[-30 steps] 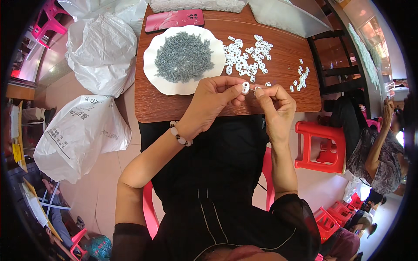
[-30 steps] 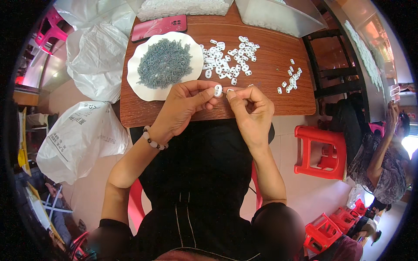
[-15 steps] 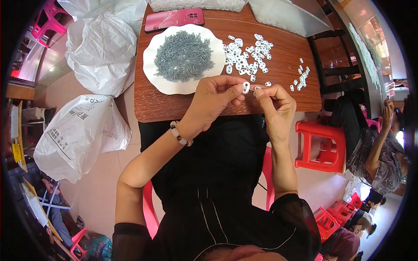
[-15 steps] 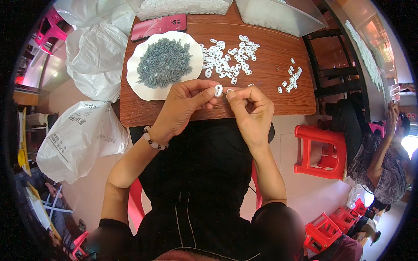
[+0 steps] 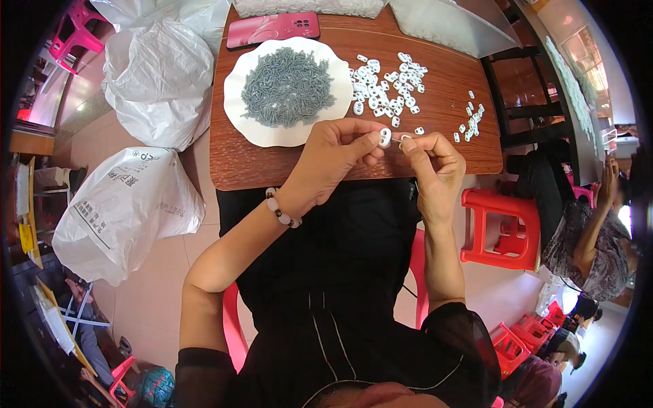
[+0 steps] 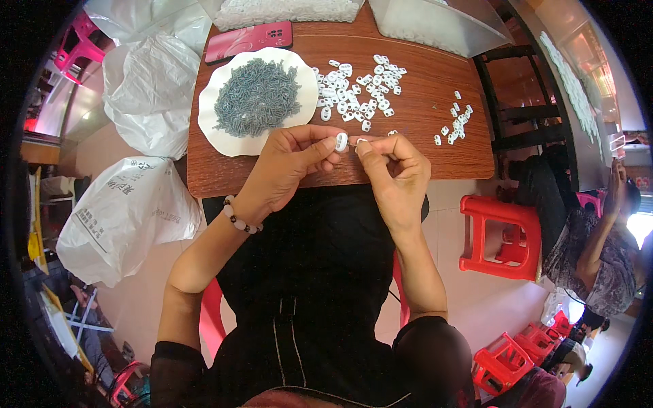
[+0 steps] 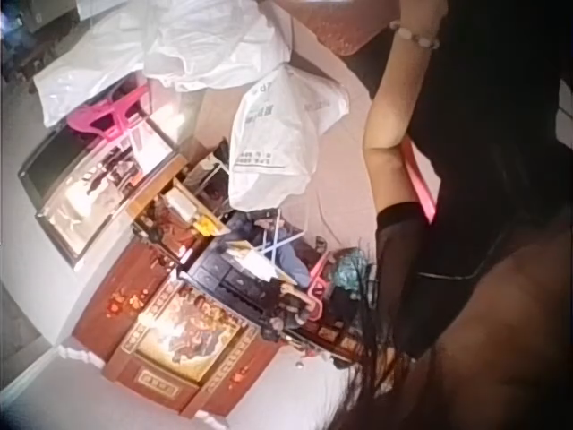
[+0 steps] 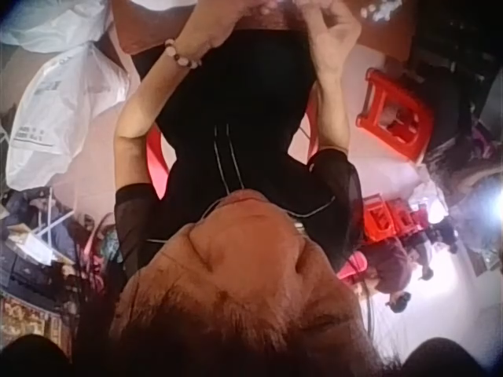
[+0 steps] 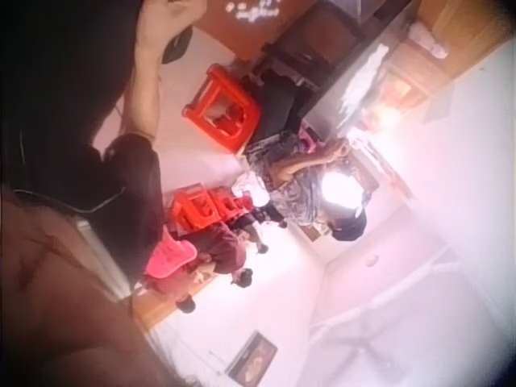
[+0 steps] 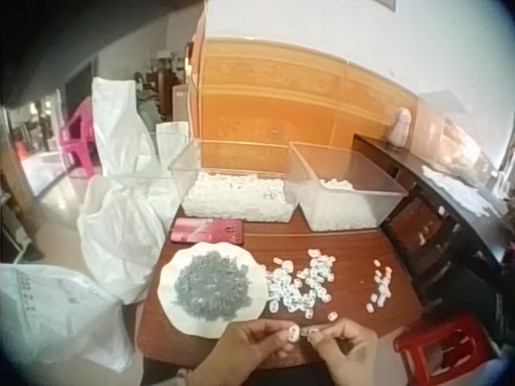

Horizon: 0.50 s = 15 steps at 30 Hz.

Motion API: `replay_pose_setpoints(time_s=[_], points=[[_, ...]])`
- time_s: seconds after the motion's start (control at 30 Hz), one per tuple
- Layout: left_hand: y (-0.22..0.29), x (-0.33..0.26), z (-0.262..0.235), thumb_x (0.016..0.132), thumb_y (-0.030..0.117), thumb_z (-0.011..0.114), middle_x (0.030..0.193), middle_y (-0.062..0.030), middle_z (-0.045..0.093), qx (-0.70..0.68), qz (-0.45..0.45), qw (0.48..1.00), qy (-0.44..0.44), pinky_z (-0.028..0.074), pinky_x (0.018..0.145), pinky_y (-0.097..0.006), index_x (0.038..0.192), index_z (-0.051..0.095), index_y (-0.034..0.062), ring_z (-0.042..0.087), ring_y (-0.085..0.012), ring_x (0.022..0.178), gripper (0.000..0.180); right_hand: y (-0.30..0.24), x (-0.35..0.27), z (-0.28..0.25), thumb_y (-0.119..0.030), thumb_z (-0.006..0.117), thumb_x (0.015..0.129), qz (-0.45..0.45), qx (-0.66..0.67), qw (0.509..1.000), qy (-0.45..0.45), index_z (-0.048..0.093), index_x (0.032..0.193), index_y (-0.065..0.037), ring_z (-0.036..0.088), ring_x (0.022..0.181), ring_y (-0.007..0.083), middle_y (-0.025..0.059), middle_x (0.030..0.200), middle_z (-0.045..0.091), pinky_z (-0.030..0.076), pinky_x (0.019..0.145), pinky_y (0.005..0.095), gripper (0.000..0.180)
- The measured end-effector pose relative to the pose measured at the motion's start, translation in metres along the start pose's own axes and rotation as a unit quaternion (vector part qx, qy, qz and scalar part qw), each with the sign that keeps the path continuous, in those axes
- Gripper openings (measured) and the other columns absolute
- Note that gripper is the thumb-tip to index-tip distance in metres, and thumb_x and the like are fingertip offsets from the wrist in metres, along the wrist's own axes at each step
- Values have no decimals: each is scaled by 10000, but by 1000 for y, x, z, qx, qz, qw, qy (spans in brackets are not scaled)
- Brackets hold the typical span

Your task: Assembling small plastic components by inserting tiny grey pieces into them.

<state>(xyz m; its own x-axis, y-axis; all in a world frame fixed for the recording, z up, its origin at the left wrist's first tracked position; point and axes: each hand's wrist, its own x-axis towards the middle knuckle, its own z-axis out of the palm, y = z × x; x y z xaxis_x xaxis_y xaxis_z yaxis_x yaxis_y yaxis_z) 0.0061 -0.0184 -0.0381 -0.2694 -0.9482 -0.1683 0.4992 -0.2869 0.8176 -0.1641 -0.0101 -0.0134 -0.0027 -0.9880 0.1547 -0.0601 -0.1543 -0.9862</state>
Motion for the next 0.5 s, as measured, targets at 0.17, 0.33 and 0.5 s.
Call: replay_pose_setpoints(time_s=[0.17, 0.33, 0.5], points=[[-2, 1, -3, 893, 119, 642, 917, -53, 676, -24, -26, 999, -19, 512, 679, -186, 1086, 637, -31, 620, -75, 766, 245, -2, -1, 1, -31, 644, 864, 0, 0, 1000, -7, 652, 791, 0, 389, 605, -18, -39, 764, 636, 323, 547, 159, 80], [-2, 1, -3, 896, 121, 638, 937, -57, 679, -25, -29, 999, -25, 512, 684, -187, 1087, 637, -31, 621, -74, 779, 244, -1, -1, 1, -42, 652, 862, -15, -25, 1000, -3, 654, 789, -4, 394, 597, -14, -49, 732, 611, 322, 543, 159, 83], [-3, 0, -3, 895, 121, 639, 929, -55, 678, -12, -21, 999, -21, 510, 680, -184, 1088, 636, -32, 620, -72, 771, 246, 1, -2, 1, -46, 657, 858, -7, -34, 999, 3, 655, 788, -3, 391, 583, -13, -65, 674, 562, 313, 530, 160, 82]])
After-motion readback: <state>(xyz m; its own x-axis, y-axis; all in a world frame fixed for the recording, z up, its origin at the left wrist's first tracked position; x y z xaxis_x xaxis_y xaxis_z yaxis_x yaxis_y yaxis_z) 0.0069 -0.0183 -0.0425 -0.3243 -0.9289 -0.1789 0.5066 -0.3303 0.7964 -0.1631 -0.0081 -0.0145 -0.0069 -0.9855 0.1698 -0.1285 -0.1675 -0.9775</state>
